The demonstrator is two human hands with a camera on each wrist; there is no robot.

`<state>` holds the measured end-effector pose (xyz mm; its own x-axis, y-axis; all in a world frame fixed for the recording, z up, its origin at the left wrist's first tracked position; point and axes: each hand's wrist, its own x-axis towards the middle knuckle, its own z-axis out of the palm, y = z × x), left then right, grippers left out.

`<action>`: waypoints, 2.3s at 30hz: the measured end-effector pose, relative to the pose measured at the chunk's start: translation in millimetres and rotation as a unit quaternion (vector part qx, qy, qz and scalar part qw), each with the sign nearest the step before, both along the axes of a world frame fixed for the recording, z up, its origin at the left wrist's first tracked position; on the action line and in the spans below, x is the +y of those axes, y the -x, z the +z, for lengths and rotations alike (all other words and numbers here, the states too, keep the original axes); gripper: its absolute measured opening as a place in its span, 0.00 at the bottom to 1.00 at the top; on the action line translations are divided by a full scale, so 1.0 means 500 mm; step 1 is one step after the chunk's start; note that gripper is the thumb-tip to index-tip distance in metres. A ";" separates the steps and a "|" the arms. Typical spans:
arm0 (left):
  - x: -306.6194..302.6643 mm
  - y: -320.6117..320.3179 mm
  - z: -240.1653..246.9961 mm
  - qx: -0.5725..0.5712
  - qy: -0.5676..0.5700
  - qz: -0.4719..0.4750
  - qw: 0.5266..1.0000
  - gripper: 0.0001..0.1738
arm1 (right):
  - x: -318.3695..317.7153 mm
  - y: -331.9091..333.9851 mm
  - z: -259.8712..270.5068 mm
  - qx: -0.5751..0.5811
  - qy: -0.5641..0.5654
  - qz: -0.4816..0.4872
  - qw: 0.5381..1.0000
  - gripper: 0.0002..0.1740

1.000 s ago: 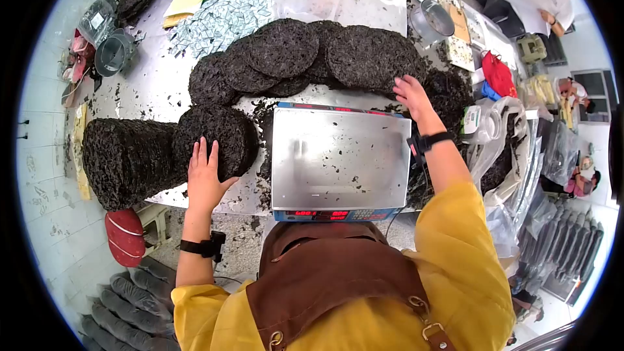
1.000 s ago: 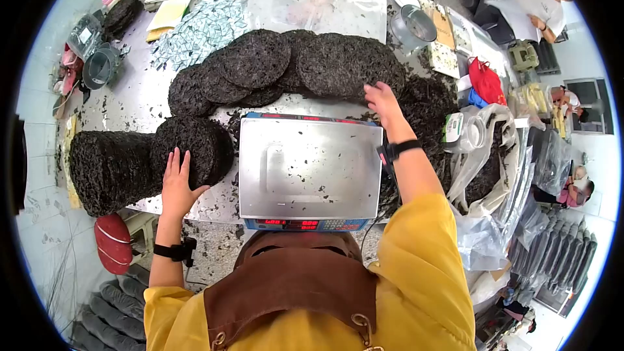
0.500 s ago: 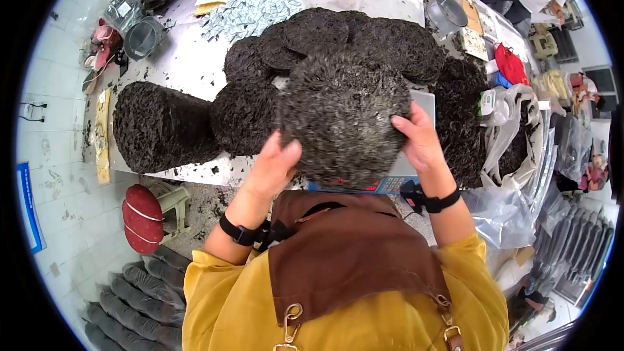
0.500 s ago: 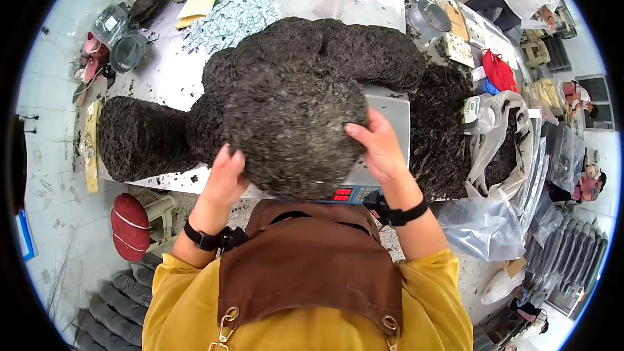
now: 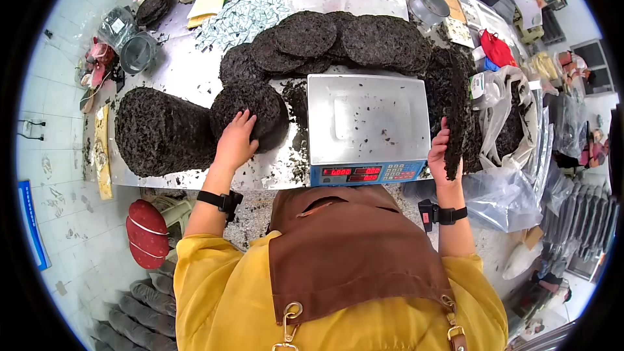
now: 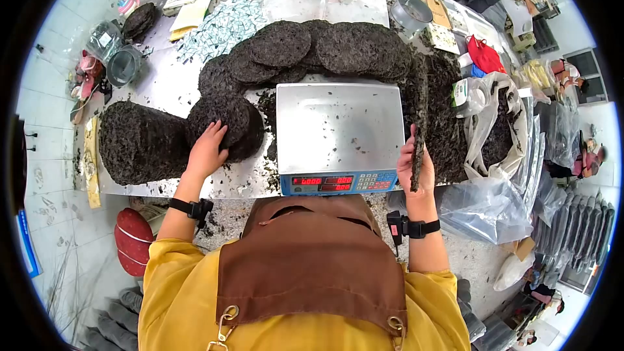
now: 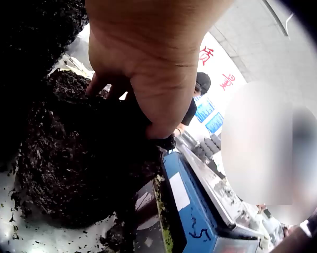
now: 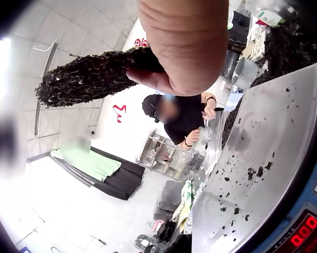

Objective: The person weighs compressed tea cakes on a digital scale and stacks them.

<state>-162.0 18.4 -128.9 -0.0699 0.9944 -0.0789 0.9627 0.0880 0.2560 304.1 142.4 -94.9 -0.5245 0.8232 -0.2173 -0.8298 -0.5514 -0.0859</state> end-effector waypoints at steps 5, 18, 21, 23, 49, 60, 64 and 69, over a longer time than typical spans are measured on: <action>0.007 0.010 0.109 -0.160 -0.219 0.276 0.922 0.17 | 0.018 0.003 -0.001 0.140 -0.024 0.002 0.990 0.26; 0.149 -0.358 0.005 -0.858 0.045 0.294 0.418 0.16 | 0.057 0.024 0.036 -0.112 -0.094 -0.017 0.989 0.28; 0.146 -0.366 -0.005 -0.846 0.054 0.334 0.412 0.16 | 0.069 0.093 -0.007 -0.463 -0.207 -0.003 0.862 0.27; 0.128 -0.342 -0.034 -0.840 0.015 0.320 0.437 0.17 | 0.074 0.094 -0.069 -0.694 -0.256 0.082 0.668 0.30; 0.104 -0.349 -0.017 -0.178 -0.108 -0.048 0.977 0.34 | 0.106 0.061 -0.017 -0.626 -0.177 0.235 0.722 0.33; 0.061 -0.222 0.043 -0.134 -0.112 0.085 0.981 0.36 | 0.179 -0.022 -0.024 -0.487 -0.130 0.248 0.827 0.27; 0.073 -0.155 0.059 -0.054 -0.196 0.179 0.963 0.38 | 0.192 0.030 -0.033 -0.478 -0.163 0.260 0.823 0.28; 0.146 -0.329 0.112 -0.089 -0.061 -0.110 0.988 0.46 | 0.178 0.024 -0.061 -0.739 -0.312 0.155 0.577 0.21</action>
<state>2.6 91.3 -73.0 0.1531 0.9869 0.0516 0.8935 -0.1605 0.4195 292.0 231.4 -125.3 -0.2898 0.8994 -0.3272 0.5341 -0.1317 -0.8351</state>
